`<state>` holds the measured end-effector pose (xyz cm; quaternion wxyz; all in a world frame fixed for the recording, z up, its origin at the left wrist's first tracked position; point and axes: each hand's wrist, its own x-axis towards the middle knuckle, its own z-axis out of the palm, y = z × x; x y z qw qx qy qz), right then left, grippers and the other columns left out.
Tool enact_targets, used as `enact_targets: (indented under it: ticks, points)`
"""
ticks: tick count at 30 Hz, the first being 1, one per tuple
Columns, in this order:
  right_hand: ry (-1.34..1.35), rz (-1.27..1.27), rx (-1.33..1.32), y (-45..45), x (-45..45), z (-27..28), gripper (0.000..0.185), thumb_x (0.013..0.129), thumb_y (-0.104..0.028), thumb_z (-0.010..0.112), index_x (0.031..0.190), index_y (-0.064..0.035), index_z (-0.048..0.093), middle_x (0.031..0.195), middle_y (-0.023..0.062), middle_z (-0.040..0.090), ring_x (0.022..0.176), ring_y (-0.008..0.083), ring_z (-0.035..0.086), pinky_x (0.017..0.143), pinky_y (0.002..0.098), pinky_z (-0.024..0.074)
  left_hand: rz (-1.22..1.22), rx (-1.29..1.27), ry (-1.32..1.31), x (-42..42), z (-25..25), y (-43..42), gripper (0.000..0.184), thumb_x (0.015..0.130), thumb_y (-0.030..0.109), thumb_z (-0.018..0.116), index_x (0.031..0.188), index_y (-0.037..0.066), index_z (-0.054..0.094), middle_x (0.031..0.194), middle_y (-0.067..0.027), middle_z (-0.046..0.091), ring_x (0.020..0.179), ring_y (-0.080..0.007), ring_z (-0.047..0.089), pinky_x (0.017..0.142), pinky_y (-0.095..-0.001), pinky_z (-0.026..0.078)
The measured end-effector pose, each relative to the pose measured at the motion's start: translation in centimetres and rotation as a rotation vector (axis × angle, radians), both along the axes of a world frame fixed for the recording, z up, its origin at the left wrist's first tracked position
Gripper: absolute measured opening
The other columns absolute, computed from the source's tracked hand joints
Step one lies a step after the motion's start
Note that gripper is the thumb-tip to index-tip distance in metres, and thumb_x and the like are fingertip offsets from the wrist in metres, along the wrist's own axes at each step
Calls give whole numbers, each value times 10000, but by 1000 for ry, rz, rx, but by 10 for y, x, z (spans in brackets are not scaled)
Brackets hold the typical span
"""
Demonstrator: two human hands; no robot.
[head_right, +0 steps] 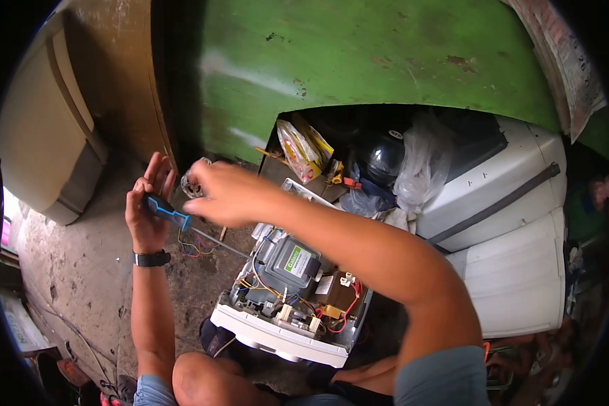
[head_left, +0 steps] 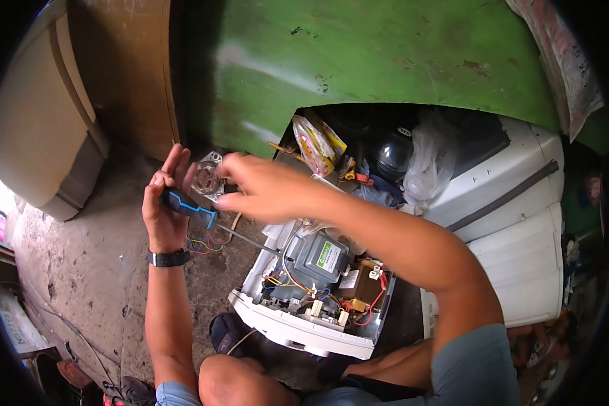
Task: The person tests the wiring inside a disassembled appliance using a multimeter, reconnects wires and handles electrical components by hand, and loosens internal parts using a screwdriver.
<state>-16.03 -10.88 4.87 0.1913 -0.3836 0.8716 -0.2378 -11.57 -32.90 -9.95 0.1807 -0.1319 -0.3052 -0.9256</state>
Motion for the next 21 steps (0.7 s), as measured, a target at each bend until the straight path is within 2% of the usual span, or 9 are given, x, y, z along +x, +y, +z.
enact_targets:
  ticks: [2,3,5,8,10,14,16,20,21]
  points:
    - [146,-132,-186,76,24,43,419,1019,-298,720,1327,-21,662,1297,168,708,1210,351,690,1037,443,549,-27,182,-76,0,12,4,142,1046,151,576,1096,43,653,1455,-179,648,1309,-290,631,1115,-414,524]
    - [164,-346,-224,113,40,54,350,1031,-215,712,1315,-15,666,1254,154,719,1150,274,708,999,406,564,-259,334,78,-10,3,0,154,1041,129,573,1133,41,660,1288,-125,659,1142,-226,639,1000,-365,545]
    - [367,-657,-407,182,83,47,243,1042,-119,678,1257,-7,668,1182,119,724,1087,201,695,972,360,551,-386,507,82,-11,19,8,243,1117,206,563,1247,20,651,813,21,508,674,-75,480,653,-255,485]
    - [483,-989,-513,264,181,-63,458,1089,-205,561,1485,18,513,1465,185,590,1353,268,564,1186,436,397,-436,541,135,-22,6,10,338,1172,326,523,1248,20,646,692,54,452,578,-55,426,578,-236,438]
    - [298,-960,-800,234,197,-84,611,1110,-293,499,1602,35,345,1618,232,430,1493,308,428,1271,466,269,-391,538,58,-17,7,7,339,1177,337,511,1202,28,646,675,58,444,568,-51,424,563,-234,428]
    - [172,-975,-842,219,191,-83,670,1138,-398,455,1623,42,314,1632,226,418,1544,302,374,1295,440,241,-244,520,-187,-4,3,14,337,1172,367,529,1075,59,625,656,68,427,570,-45,435,546,-229,424]
    - [170,-976,-808,223,192,-83,623,1134,-360,463,1598,40,349,1629,219,420,1539,301,376,1291,440,247,159,301,-616,4,8,18,336,1144,387,592,1100,56,628,697,69,437,600,-51,442,567,-226,448]
    - [252,-977,-697,233,192,-96,531,1126,-284,478,1547,34,419,1624,205,425,1529,300,381,1283,440,259,152,111,-466,30,40,14,446,1130,389,597,1364,9,599,958,-15,553,859,-131,574,798,-305,533]
    - [254,-979,-693,233,192,-97,509,1124,-265,482,1534,33,437,1623,202,426,1526,299,382,1281,440,262,-26,121,-254,36,41,3,518,1114,354,549,1488,-5,548,1086,-51,605,979,-178,613,908,-365,532]
